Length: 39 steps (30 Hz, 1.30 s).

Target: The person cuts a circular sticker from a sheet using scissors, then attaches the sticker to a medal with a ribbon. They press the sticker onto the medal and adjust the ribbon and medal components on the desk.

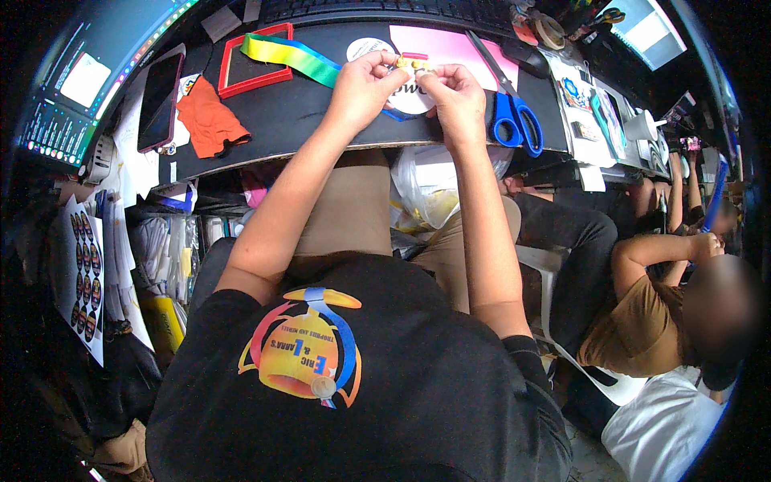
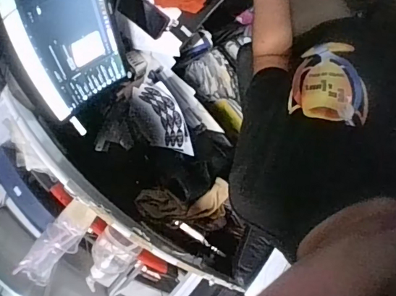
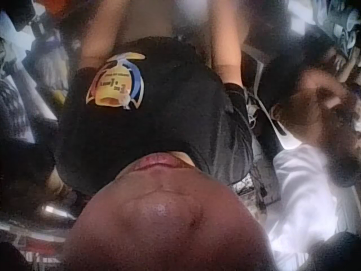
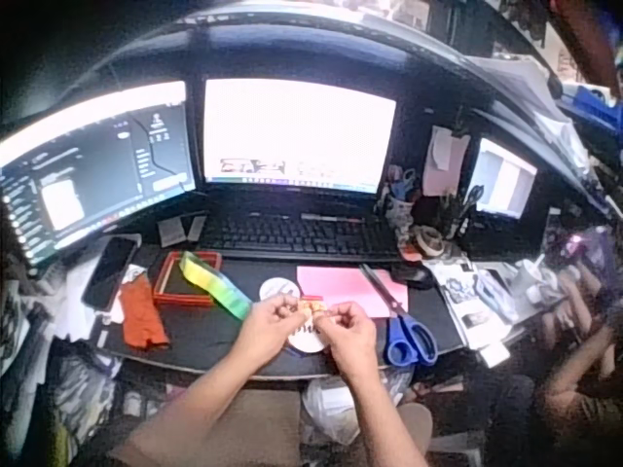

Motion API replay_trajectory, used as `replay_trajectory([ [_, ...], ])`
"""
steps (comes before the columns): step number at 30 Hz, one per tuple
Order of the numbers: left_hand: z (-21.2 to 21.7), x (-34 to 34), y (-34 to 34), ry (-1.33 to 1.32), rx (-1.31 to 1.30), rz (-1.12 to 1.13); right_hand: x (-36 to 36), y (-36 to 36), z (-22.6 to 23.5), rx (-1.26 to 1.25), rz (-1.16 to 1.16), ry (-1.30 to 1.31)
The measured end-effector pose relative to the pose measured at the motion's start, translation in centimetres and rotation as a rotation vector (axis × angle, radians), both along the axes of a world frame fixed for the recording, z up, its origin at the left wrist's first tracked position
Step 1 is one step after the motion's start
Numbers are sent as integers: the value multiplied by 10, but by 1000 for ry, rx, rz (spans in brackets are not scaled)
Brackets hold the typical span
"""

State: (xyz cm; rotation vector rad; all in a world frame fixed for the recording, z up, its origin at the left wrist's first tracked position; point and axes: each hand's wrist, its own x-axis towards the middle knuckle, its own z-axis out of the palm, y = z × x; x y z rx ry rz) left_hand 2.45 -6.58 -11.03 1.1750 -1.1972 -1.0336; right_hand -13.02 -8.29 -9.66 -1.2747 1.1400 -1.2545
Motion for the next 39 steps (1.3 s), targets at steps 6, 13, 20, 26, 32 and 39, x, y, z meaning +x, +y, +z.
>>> replay_trajectory([
  [6, 0, -6, 2, 15, -24, 52, 4, 0, 1, 6, -19, 36],
  [13, -6, -13, 2, -21, -140, 115, 5, 2, -6, -43, -34, -5],
  [20, -7, -17, 3, 91, -185, 122, 8, 4, -6, -65, -47, -50],
  [26, -6, -21, 5, 74, -193, 139, 11, 7, -3, -63, -70, -95],
  [32, -7, -20, 4, 113, -186, 140, 9, 11, 1, -7, -63, -128],
  [39, -5, -12, 5, 211, -108, 132, -2, 8, 2, 80, 15, -223],
])
